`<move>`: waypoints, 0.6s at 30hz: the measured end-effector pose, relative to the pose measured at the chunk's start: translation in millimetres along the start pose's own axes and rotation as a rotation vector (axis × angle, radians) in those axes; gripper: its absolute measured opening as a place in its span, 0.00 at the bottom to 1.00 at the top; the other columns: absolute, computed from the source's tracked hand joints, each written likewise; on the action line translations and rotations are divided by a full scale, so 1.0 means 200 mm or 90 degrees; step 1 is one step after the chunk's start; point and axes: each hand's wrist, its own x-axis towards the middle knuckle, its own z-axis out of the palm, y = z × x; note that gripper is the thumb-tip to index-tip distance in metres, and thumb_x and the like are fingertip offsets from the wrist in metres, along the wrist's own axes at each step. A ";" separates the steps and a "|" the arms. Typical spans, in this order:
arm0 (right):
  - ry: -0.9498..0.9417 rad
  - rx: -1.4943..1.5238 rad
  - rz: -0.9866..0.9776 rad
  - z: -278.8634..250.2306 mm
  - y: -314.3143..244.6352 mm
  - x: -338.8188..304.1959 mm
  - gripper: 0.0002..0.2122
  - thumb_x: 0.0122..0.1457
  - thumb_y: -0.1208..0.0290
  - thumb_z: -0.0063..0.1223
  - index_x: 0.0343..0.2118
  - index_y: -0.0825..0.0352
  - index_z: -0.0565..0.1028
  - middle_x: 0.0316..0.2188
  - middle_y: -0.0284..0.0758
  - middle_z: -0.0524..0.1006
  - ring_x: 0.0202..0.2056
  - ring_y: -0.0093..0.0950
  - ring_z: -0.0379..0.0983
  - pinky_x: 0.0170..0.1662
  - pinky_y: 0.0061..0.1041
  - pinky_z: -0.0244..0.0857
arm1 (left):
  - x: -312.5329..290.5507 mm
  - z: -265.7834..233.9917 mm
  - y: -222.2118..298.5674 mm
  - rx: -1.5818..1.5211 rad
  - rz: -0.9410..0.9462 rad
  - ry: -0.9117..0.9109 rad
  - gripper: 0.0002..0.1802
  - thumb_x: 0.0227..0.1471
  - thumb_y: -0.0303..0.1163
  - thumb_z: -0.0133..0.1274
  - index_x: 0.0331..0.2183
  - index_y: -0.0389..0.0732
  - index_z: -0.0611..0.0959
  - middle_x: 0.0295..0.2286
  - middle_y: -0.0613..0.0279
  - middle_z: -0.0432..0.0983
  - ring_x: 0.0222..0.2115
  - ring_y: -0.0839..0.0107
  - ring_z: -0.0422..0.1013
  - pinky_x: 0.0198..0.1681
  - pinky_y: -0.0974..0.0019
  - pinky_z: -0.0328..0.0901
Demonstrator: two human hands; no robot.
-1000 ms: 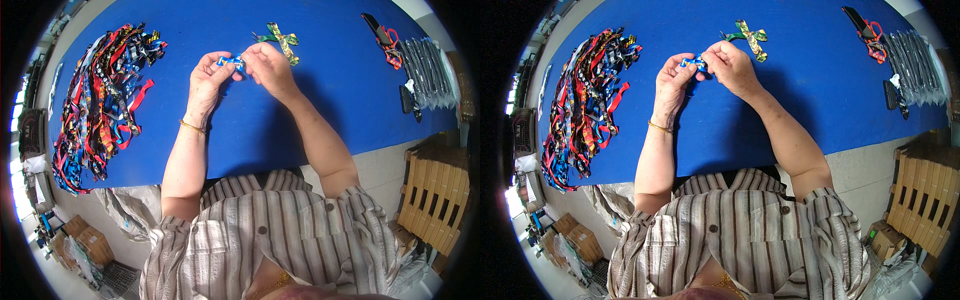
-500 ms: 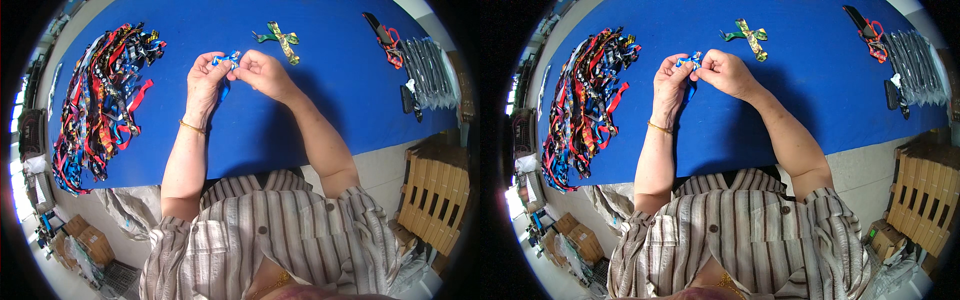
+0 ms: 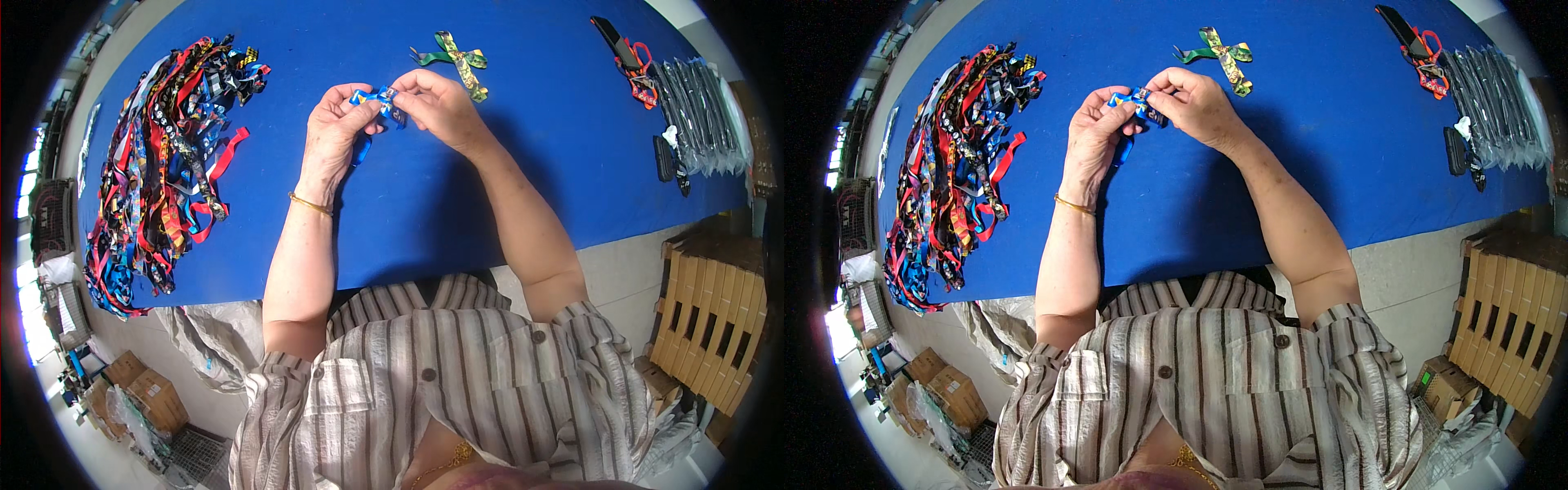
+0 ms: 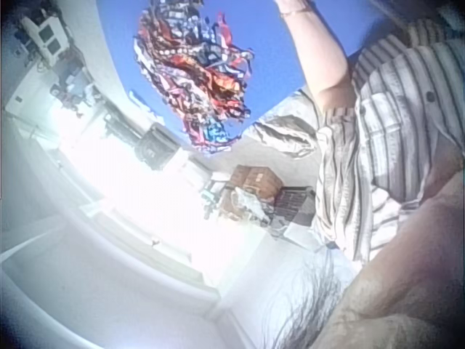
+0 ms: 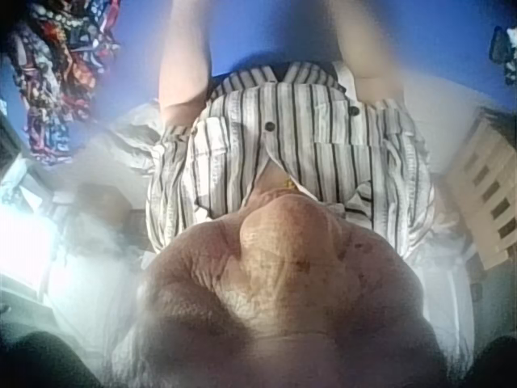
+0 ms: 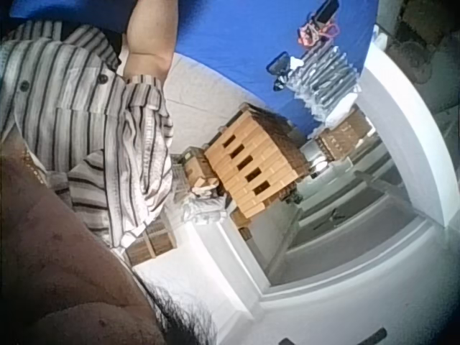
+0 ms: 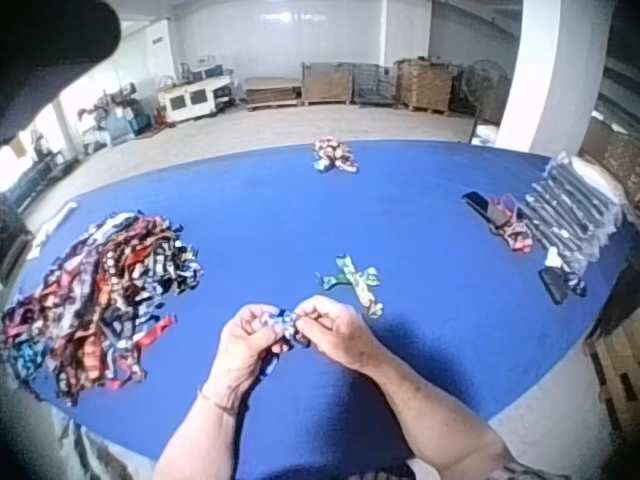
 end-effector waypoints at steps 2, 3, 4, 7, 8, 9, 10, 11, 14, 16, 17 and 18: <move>-0.001 0.008 -0.004 -0.01 0.01 0.00 0.08 0.62 0.71 0.54 0.40 0.69 0.76 0.26 0.26 0.75 0.22 0.12 0.65 0.24 0.13 0.58 | 0.00 0.00 0.00 0.004 0.000 0.001 0.14 0.54 0.22 0.58 0.43 0.33 0.76 0.29 0.60 0.77 0.24 0.75 0.72 0.32 0.70 0.71; -0.003 0.016 -0.008 -0.01 0.01 0.00 0.08 0.62 0.71 0.54 0.40 0.69 0.76 0.26 0.26 0.75 0.22 0.12 0.65 0.24 0.13 0.58 | 0.00 0.00 0.00 0.008 -0.001 0.003 0.13 0.54 0.22 0.58 0.42 0.33 0.76 0.29 0.60 0.77 0.24 0.75 0.71 0.31 0.70 0.70; -0.004 0.016 -0.008 -0.01 0.01 0.00 0.08 0.62 0.71 0.54 0.40 0.69 0.76 0.26 0.26 0.75 0.22 0.12 0.65 0.24 0.13 0.58 | 0.00 0.00 0.00 0.011 -0.002 0.004 0.13 0.54 0.22 0.58 0.42 0.33 0.76 0.29 0.60 0.77 0.24 0.75 0.71 0.31 0.70 0.70; 0.003 0.008 -0.011 0.00 0.00 0.00 0.08 0.62 0.70 0.54 0.40 0.69 0.76 0.25 0.26 0.75 0.22 0.12 0.65 0.24 0.13 0.58 | 0.00 0.00 -0.01 0.011 -0.005 0.001 0.13 0.54 0.22 0.58 0.42 0.33 0.76 0.29 0.60 0.77 0.24 0.75 0.71 0.31 0.70 0.70; 0.006 0.015 -0.001 0.00 0.00 0.00 0.08 0.63 0.70 0.54 0.40 0.69 0.76 0.25 0.26 0.75 0.22 0.13 0.65 0.24 0.13 0.58 | 0.00 0.00 -0.01 0.011 -0.005 0.002 0.13 0.54 0.22 0.58 0.42 0.33 0.76 0.29 0.60 0.77 0.24 0.75 0.71 0.31 0.70 0.70; 0.008 0.022 0.008 0.01 0.00 -0.01 0.08 0.63 0.70 0.54 0.39 0.69 0.76 0.25 0.26 0.75 0.21 0.13 0.65 0.24 0.13 0.58 | 0.00 0.00 0.00 0.006 -0.010 -0.001 0.14 0.54 0.22 0.58 0.43 0.33 0.76 0.29 0.60 0.77 0.24 0.75 0.71 0.31 0.70 0.70; 0.008 0.022 0.009 0.01 -0.01 -0.01 0.08 0.63 0.70 0.54 0.39 0.69 0.76 0.25 0.26 0.75 0.21 0.13 0.65 0.24 0.13 0.58 | 0.00 0.01 0.00 0.001 -0.015 -0.004 0.14 0.54 0.23 0.59 0.43 0.33 0.76 0.29 0.60 0.77 0.24 0.75 0.72 0.31 0.70 0.70; 0.012 0.018 0.009 0.02 -0.01 -0.01 0.07 0.63 0.70 0.53 0.39 0.69 0.75 0.24 0.26 0.75 0.21 0.13 0.65 0.23 0.13 0.58 | -0.01 0.02 0.00 0.001 -0.015 -0.004 0.14 0.54 0.23 0.59 0.43 0.33 0.76 0.29 0.60 0.77 0.24 0.75 0.72 0.31 0.70 0.70; 0.015 0.011 -0.004 0.03 0.00 0.00 0.07 0.63 0.71 0.53 0.38 0.69 0.75 0.24 0.26 0.75 0.22 0.13 0.66 0.24 0.14 0.60 | -0.02 0.04 0.01 0.024 -0.024 0.005 0.15 0.54 0.24 0.59 0.43 0.33 0.75 0.29 0.59 0.77 0.24 0.75 0.72 0.31 0.70 0.71; 0.016 0.010 -0.018 0.03 0.03 0.00 0.06 0.64 0.71 0.52 0.37 0.69 0.75 0.24 0.27 0.75 0.22 0.13 0.67 0.24 0.14 0.61 | -0.01 0.03 0.01 0.054 -0.014 -0.003 0.16 0.54 0.24 0.60 0.43 0.32 0.75 0.30 0.59 0.78 0.24 0.74 0.73 0.31 0.71 0.71; 0.028 -0.004 -0.053 0.03 0.07 0.01 0.06 0.63 0.72 0.52 0.36 0.69 0.74 0.25 0.27 0.75 0.23 0.13 0.68 0.25 0.15 0.62 | -0.01 0.03 0.01 0.054 -0.014 -0.004 0.16 0.54 0.24 0.60 0.43 0.32 0.75 0.30 0.59 0.78 0.24 0.74 0.73 0.31 0.71 0.71; 0.039 -0.019 -0.087 0.04 0.08 0.01 0.06 0.63 0.72 0.52 0.36 0.70 0.74 0.25 0.28 0.75 0.24 0.13 0.70 0.26 0.16 0.64 | -0.01 0.03 0.01 0.052 -0.021 -0.010 0.16 0.54 0.24 0.60 0.43 0.32 0.75 0.30 0.58 0.78 0.25 0.74 0.74 0.31 0.71 0.72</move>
